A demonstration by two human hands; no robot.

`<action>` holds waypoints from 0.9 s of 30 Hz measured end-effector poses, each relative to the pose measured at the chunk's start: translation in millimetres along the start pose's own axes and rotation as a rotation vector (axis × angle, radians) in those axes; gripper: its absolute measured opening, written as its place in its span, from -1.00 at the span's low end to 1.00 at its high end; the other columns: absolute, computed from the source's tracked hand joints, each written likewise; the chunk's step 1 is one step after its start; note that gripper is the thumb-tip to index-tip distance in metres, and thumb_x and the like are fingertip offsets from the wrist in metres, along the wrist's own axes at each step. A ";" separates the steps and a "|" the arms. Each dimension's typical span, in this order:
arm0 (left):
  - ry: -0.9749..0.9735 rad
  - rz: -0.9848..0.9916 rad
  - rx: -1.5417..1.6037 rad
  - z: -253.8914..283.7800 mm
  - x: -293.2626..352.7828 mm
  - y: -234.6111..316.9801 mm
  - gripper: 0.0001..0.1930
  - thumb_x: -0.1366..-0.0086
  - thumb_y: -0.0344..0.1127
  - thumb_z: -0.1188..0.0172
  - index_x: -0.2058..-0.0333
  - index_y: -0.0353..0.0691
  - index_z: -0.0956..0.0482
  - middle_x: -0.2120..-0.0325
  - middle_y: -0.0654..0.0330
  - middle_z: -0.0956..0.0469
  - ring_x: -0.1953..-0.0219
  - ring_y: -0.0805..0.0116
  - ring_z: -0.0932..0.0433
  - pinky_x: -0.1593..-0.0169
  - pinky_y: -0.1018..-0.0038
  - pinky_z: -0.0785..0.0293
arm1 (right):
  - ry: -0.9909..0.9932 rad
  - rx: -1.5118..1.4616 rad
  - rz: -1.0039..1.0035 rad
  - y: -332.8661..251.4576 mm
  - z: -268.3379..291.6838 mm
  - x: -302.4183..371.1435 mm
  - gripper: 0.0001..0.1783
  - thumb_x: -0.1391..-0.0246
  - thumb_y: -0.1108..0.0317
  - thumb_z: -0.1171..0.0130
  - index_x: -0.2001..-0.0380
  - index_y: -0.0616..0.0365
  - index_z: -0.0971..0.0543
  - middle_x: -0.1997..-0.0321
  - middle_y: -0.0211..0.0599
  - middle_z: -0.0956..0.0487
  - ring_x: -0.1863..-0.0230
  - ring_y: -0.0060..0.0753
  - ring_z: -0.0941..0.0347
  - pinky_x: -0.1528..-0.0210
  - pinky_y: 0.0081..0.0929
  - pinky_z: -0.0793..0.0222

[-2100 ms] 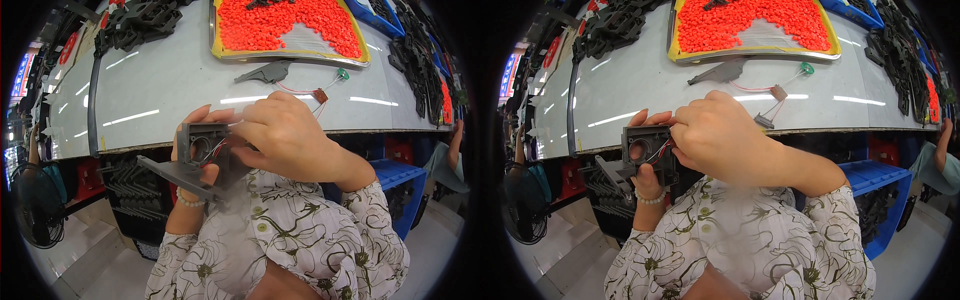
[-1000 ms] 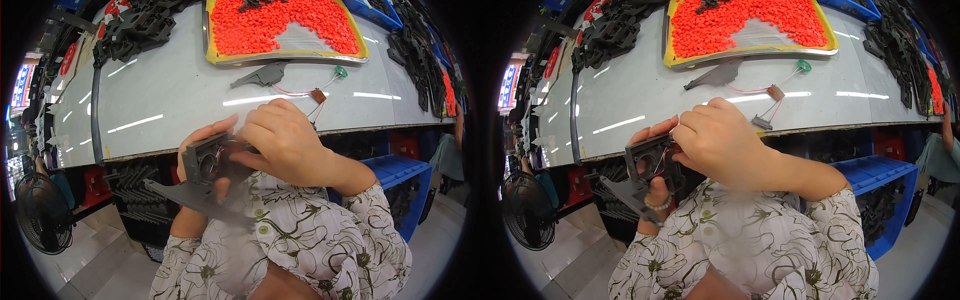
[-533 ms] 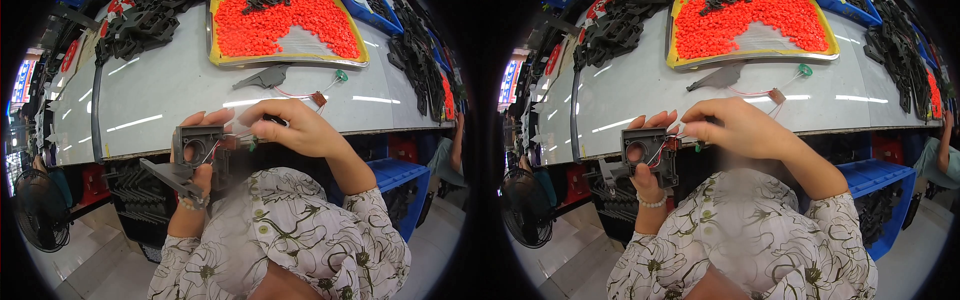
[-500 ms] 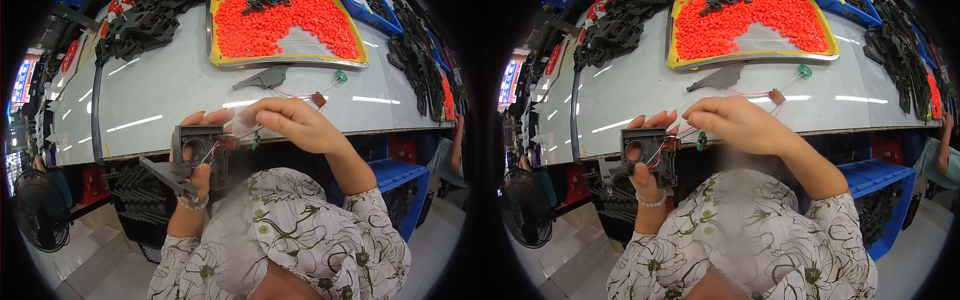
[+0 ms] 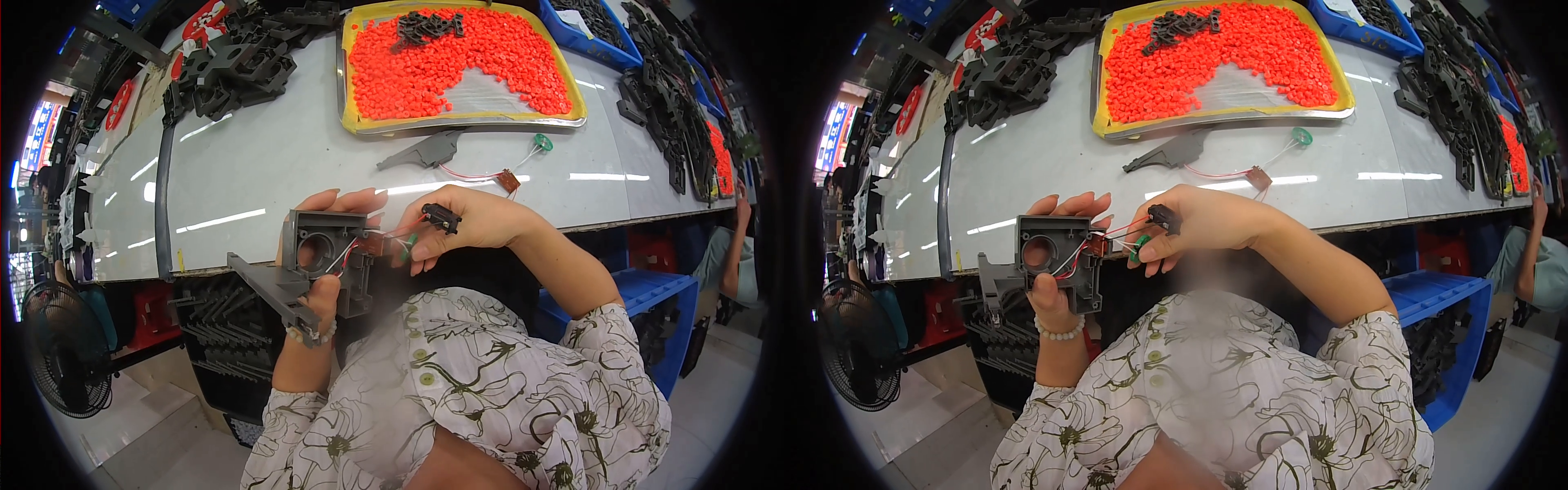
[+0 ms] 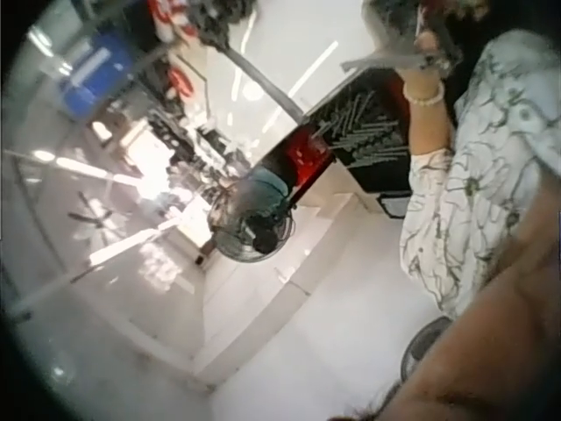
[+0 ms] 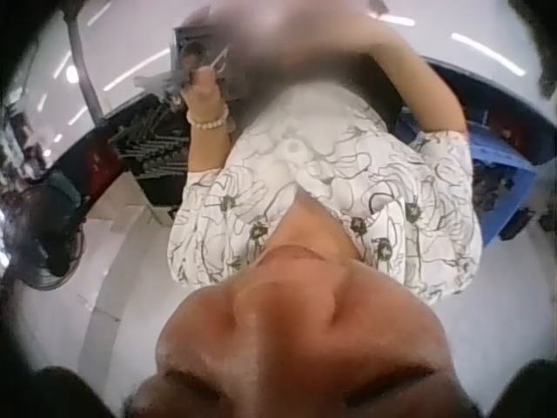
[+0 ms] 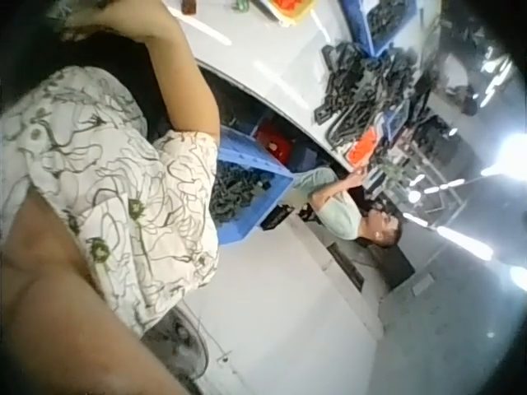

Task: The person assembles small plastic housings by hand, inserting internal components such as cooling fans and internal wiring into them.

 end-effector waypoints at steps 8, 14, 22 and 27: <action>-0.102 0.070 0.076 -0.4 0.9 -2.1 -0.10 0.03 0.23 -0.23 -0.10 -0.33 -0.13 0.03 -0.23 -0.31 -0.02 -0.06 -0.39 0.08 0.36 -0.51 | 0.317 0.067 0.430 -34.3 38.8 10.6 -0.83 0.11 0.55 -0.24 0.36 0.28 -0.54 0.35 -0.39 -0.56 0.28 -0.59 -0.48 0.18 -0.63 -0.39; -0.069 0.018 0.286 5.3 -7.7 -12.5 -0.17 -0.03 -0.02 -0.31 -0.13 -0.38 -0.11 0.02 -0.15 -0.36 0.01 0.06 -0.44 0.08 0.30 -0.49 | 0.376 1.056 0.842 -85.3 -22.5 40.8 -0.76 0.32 0.47 -0.32 0.44 0.11 -0.58 0.46 -0.33 -0.51 0.44 -0.33 -0.45 0.40 -0.49 -0.34; -0.060 0.142 0.416 -2.8 -5.3 -19.6 -0.11 0.03 0.05 -0.33 -0.14 -0.38 -0.12 0.01 -0.09 -0.36 0.02 0.14 -0.45 0.00 0.34 -0.44 | 0.087 1.401 0.853 -80.1 -71.1 27.9 -0.70 0.30 0.46 -0.14 0.34 0.18 -0.51 0.45 -0.35 -0.42 0.45 -0.33 -0.41 0.51 -0.44 -0.33; -0.119 0.221 0.090 -6.3 -2.0 -20.4 0.17 0.23 0.57 0.03 -0.14 -0.39 -0.10 -0.03 0.02 -0.32 -0.07 0.27 -0.34 -0.13 0.37 -0.26 | 0.065 1.049 0.945 -87.5 -55.6 5.8 -0.69 0.19 0.47 -0.23 0.27 0.17 -0.49 0.42 -0.32 -0.48 0.44 -0.32 -0.46 0.45 -0.46 -0.37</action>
Point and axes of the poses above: each hand's wrist, its own x-axis away from the middle knuckle, its own z-axis out of the back of the hand, y = z × x, the point moved 6 cm from there along -x, towards the middle knuckle
